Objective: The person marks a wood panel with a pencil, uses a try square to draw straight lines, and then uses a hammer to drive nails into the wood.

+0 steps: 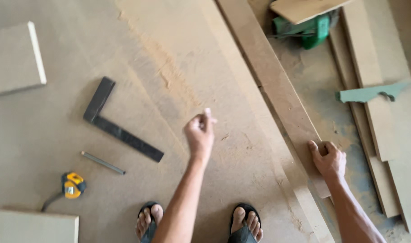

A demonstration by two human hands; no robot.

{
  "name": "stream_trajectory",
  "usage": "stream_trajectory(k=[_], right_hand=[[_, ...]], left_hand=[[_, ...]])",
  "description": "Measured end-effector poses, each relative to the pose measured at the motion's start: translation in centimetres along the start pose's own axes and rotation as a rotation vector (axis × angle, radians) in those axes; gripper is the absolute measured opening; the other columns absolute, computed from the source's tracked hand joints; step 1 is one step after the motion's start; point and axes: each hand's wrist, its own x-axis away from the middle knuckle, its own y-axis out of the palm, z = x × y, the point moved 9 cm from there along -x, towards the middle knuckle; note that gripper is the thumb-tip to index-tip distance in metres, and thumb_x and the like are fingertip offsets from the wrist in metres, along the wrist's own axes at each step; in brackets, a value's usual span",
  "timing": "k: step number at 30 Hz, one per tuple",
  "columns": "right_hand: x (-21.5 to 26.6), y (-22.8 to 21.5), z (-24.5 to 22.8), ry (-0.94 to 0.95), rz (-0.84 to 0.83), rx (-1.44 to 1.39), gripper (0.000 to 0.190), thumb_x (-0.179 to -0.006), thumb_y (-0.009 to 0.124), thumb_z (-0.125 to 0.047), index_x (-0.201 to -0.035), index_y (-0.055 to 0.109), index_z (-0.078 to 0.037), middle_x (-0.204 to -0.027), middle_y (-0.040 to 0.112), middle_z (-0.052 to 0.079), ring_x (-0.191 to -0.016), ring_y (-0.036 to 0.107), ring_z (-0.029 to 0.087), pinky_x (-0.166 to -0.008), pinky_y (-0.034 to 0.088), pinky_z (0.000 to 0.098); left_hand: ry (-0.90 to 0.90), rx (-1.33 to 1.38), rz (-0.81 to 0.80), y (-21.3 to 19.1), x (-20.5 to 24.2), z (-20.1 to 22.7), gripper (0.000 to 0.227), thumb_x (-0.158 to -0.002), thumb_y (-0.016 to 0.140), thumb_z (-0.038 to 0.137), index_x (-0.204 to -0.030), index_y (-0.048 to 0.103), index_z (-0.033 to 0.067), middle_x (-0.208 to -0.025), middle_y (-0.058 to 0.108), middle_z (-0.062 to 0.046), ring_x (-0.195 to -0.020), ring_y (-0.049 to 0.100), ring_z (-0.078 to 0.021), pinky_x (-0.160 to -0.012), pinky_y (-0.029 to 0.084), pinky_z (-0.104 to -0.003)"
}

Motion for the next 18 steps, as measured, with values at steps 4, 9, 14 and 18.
stream_trajectory(k=[4,9,14,18], right_hand=[[-0.7,5.0,1.8,-0.02,-0.052,0.06,0.053,-0.096,0.072,-0.055,-0.103,0.077,-0.003,-0.087,0.074,0.021,-0.081,0.072,0.039,-0.079,0.057,0.0496],[-2.5,2.9,0.5,-0.047,0.114,0.002,0.029,-0.105,0.072,-0.03,-0.097,0.077,-0.002,-0.088,0.074,0.017,-0.08,0.071,0.031,-0.078,0.059,0.0445],[1.3,-2.9,-13.9,-0.176,0.219,-0.494,0.007,-0.111,0.063,-0.003,-0.113,0.069,-0.006,-0.105,0.071,0.008,-0.088,0.07,0.011,-0.078,0.062,0.0256],[13.5,-1.9,-31.9,-0.602,-0.016,-0.454,0.051,-0.089,0.052,0.014,-0.138,0.055,-0.001,-0.136,0.065,0.017,-0.117,0.064,0.027,-0.092,0.058,0.0373]], left_hand=[[0.095,0.029,0.247,-9.7,0.5,-2.1,0.053,-0.107,0.056,0.029,-0.06,0.06,0.0063,-0.05,0.051,0.002,-0.046,0.038,-0.0048,-0.045,0.027,-0.027],[-0.022,0.36,0.332,-15.2,1.2,-6.3,0.063,-0.113,0.052,0.034,-0.055,0.044,0.0101,-0.05,0.04,0.004,-0.045,0.031,-0.0043,-0.045,0.026,-0.026],[-0.304,0.592,0.345,-13.2,2.5,-8.4,0.054,-0.107,0.041,0.042,-0.063,0.052,0.0139,-0.049,0.043,0.005,-0.039,0.031,-0.0058,-0.037,0.024,-0.025],[-0.14,0.627,-0.054,-5.0,4.0,-3.0,0.044,-0.118,0.047,0.041,-0.098,0.055,0.0031,-0.082,0.056,-0.011,-0.076,0.056,-0.0187,-0.075,0.049,-0.036]])
